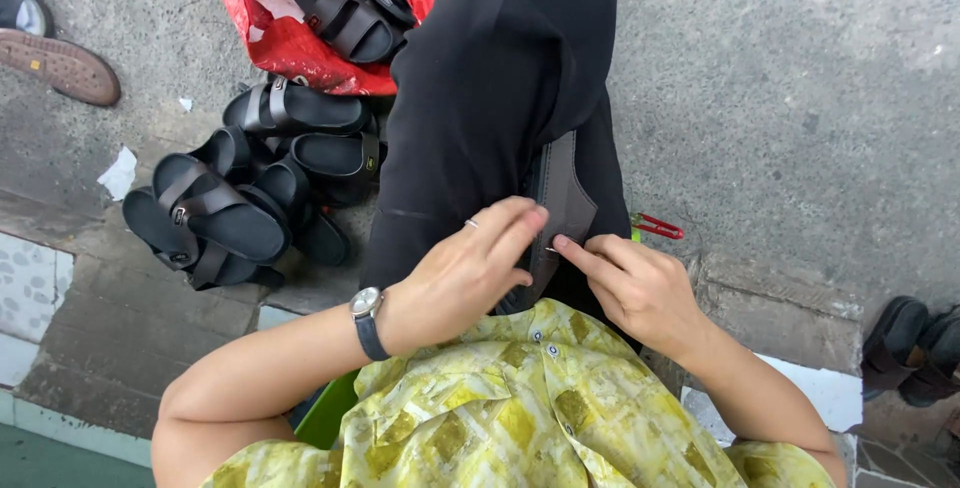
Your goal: A person is repairing a sandal by trimming the sole with a knife and stitching it.
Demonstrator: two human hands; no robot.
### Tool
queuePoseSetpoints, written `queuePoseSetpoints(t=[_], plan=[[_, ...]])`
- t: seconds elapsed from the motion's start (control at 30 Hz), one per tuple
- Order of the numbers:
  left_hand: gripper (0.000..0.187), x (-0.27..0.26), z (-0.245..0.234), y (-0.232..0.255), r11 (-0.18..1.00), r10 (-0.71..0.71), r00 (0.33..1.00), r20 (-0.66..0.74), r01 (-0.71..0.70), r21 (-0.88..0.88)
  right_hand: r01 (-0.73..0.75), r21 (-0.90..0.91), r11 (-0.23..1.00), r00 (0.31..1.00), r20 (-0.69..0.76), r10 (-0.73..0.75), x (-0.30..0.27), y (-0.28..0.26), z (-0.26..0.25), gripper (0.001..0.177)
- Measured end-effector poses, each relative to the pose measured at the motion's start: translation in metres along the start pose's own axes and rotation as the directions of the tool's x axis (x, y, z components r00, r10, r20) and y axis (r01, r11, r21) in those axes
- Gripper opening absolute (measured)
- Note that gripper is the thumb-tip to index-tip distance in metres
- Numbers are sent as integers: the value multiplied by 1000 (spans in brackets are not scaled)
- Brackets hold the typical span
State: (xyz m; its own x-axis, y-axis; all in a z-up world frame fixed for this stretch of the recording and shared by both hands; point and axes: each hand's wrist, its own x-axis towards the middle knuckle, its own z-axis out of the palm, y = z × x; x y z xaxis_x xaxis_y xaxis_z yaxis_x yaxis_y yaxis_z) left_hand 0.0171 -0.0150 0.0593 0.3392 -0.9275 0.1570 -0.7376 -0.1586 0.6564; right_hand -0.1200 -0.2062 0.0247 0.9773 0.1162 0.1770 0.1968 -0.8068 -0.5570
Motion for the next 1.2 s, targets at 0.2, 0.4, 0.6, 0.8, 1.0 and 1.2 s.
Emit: queuePoseSetpoints(t=[0.2, 0.4, 0.6, 0.8, 1.0, 1.2], plan=[[64, -4, 11, -16, 975, -87, 989, 121, 60, 214, -40, -50, 998, 999, 21, 41, -6, 5, 5, 39], [60, 0, 6, -14, 986, -91, 986, 140, 70, 152, -52, -110, 993, 994, 94, 62, -8, 4, 2, 41], [63, 1, 10, -17, 992, -64, 992, 105, 51, 117, 53, -344, 938, 989, 146, -2, -4, -3, -6, 39], [65, -6, 37, -34, 998, -59, 998, 15, 59, 23, 52, -402, 914, 999, 22, -47, -15, 7, 47, 31], [64, -3, 25, -18, 907, 65, 997, -32, -45, 419, -35, -170, 985, 994, -111, 16, -7, 3, 44, 15], [16, -10, -18, 11, 702, -280, 954, 104, 277, -656, -127, 33, 991, 984, -124, 130, -16, 2, 39, 23]])
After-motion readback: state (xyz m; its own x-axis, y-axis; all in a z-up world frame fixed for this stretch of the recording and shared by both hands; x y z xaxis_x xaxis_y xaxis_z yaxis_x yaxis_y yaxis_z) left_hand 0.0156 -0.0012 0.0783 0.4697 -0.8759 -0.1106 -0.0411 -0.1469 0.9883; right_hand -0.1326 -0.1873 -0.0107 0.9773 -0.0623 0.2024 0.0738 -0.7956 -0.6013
